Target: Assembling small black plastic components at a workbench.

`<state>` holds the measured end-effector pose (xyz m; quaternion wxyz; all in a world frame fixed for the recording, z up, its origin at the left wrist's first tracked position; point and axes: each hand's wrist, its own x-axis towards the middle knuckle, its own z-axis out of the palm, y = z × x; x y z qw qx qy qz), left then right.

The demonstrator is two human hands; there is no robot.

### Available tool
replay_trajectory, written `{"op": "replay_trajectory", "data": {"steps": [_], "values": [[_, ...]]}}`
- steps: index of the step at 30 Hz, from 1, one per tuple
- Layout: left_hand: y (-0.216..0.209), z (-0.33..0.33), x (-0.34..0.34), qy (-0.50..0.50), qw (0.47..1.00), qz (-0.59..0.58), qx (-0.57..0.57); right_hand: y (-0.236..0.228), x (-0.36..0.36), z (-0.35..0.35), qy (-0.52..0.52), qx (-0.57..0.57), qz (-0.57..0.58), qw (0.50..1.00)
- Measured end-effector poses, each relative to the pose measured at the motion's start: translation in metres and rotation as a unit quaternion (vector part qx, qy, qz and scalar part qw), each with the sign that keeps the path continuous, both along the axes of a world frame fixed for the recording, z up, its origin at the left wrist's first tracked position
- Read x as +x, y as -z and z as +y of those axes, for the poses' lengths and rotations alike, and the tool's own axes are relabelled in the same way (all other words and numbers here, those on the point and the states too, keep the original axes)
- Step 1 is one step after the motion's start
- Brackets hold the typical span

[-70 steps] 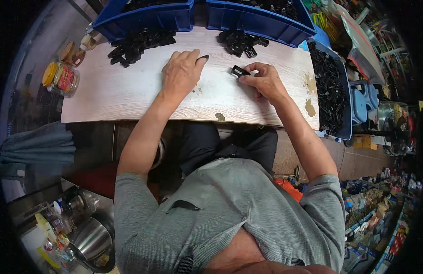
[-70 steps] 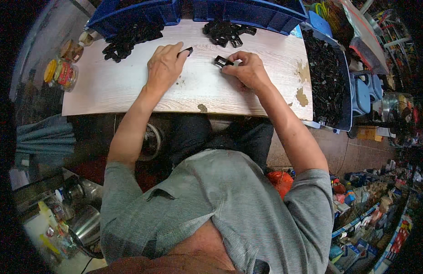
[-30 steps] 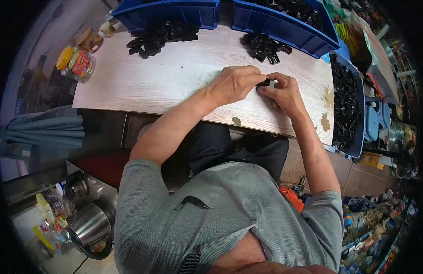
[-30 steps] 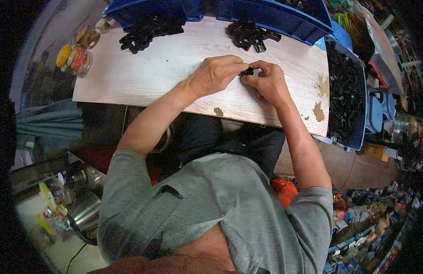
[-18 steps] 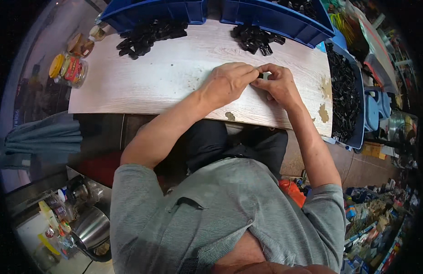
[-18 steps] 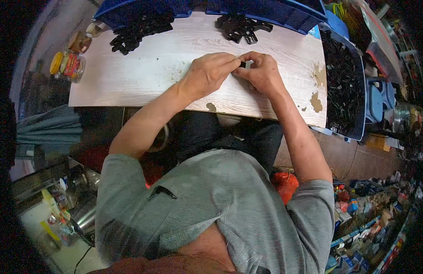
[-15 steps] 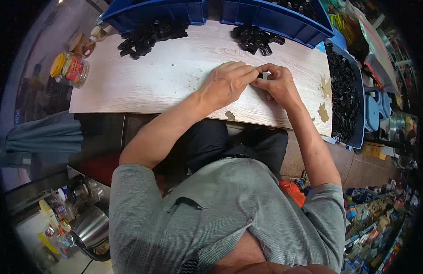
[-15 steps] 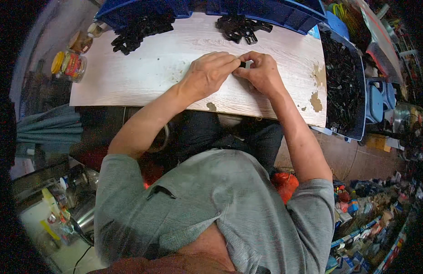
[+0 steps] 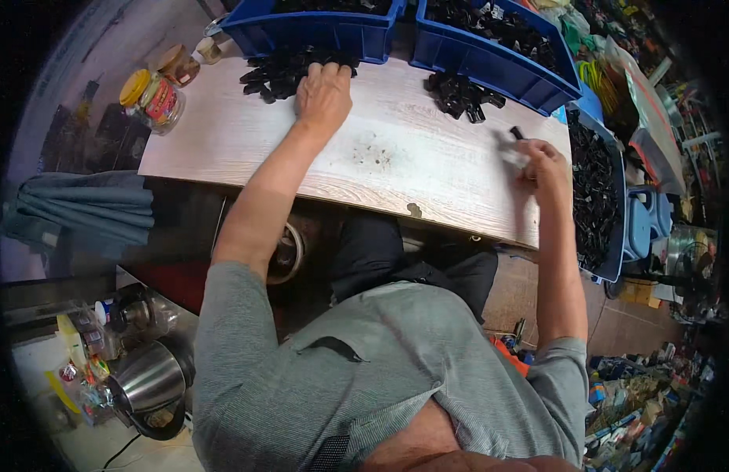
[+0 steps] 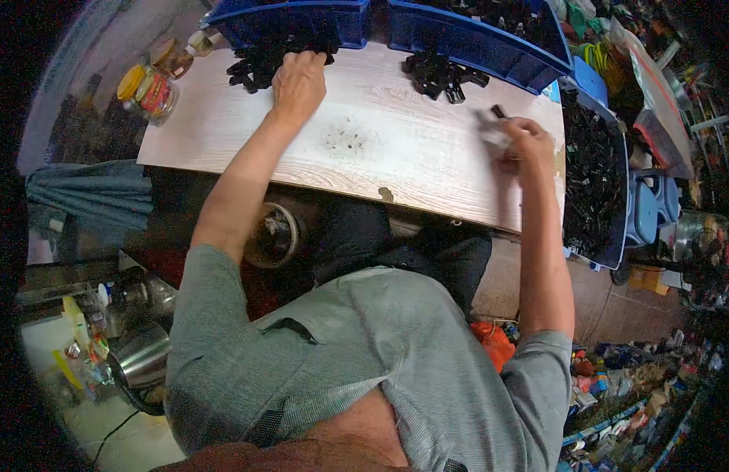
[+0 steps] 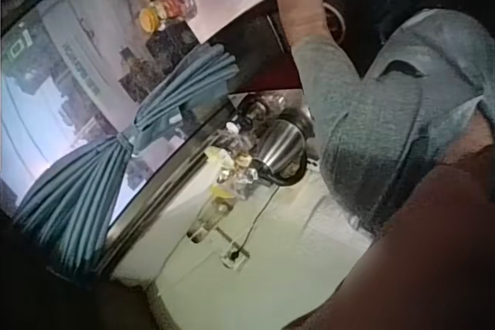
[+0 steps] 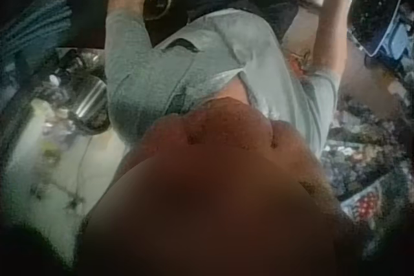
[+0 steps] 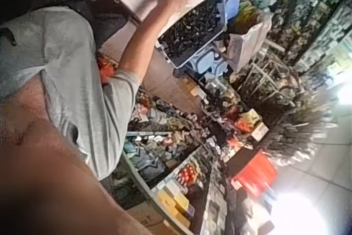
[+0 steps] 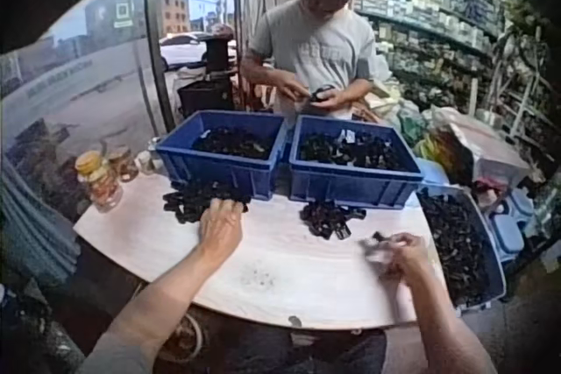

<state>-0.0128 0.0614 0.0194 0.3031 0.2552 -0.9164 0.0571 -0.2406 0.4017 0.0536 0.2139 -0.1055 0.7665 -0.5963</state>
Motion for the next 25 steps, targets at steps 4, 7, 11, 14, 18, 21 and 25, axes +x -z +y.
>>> {"op": "replay_trajectory", "data": {"steps": [4, 7, 11, 14, 18, 21, 25], "values": [[0.008, -0.003, -0.002, 0.029, 0.999, -0.018, 0.006, 0.001, -0.054, 0.037, 0.164, -0.075, 0.02, 0.983], [0.005, -0.003, -0.003, 0.048, 0.998, -0.001, 0.029, 0.0, -0.069, 0.051, 0.199, -0.054, 0.01, 0.978], [0.001, -0.012, -0.01, 0.074, 0.995, 0.05, 0.04, -0.006, -0.037, 0.023, 0.112, 0.007, 0.012, 0.994], [-0.005, -0.013, -0.009, -0.014, 0.99, -0.025, 0.138, -0.013, 0.002, -0.019, 0.012, 0.046, -0.011, 0.999], [-0.005, -0.01, -0.014, 0.022, 0.988, -0.02, 0.15, -0.007, 0.012, -0.05, -0.009, 0.07, -0.022, 0.997], [-0.004, 0.004, -0.014, 0.023, 0.984, 0.08, 0.155, -0.003, 0.012, -0.068, -0.023, 0.096, -0.012, 0.995], [0.001, 0.018, -0.016, 0.036, 0.991, -0.008, 0.127, 0.007, 0.006, -0.087, -0.033, 0.178, 0.008, 0.983]]}}
